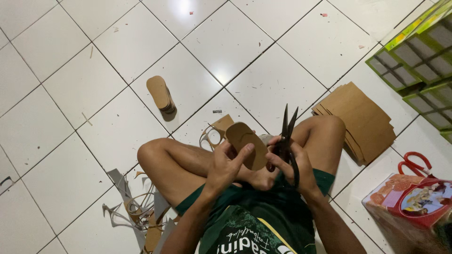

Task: The person sits cross-legged on the floor and cuts shoe insole shapes from cardboard sheets using scissors, trimming the edges of each insole to round the outline. They work through several insoles one at a time, placing finished pieces aside and picking up new cardboard blanks.

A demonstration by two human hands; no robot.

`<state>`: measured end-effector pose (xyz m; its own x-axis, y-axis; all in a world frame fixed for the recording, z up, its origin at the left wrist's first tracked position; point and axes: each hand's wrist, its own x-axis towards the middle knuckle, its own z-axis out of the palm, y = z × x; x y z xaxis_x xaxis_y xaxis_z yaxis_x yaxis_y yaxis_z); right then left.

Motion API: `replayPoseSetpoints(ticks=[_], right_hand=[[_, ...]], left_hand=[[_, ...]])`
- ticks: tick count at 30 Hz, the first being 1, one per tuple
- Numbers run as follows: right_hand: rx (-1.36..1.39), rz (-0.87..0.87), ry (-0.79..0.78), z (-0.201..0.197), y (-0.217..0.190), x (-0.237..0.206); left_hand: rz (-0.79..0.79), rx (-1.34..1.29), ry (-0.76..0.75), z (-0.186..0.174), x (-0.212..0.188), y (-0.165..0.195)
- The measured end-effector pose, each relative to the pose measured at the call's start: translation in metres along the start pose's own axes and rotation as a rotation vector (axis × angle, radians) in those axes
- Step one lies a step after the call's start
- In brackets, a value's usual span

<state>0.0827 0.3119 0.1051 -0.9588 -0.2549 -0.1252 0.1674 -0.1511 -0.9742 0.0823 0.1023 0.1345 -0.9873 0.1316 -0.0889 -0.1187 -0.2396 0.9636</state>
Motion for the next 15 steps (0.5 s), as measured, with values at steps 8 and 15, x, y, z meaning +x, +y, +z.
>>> replayPoseSetpoints(ticks=[8,15], right_hand=[[0.717,0.202,-0.419,0.008,0.031,0.002],[0.167,0.191,0.005,0.014,0.037,-0.001]], left_hand=[[0.053,-0.159,0.002,0.004,-0.004,0.008],[0.071,0.014,0.116,0.005,-0.009,0.013]])
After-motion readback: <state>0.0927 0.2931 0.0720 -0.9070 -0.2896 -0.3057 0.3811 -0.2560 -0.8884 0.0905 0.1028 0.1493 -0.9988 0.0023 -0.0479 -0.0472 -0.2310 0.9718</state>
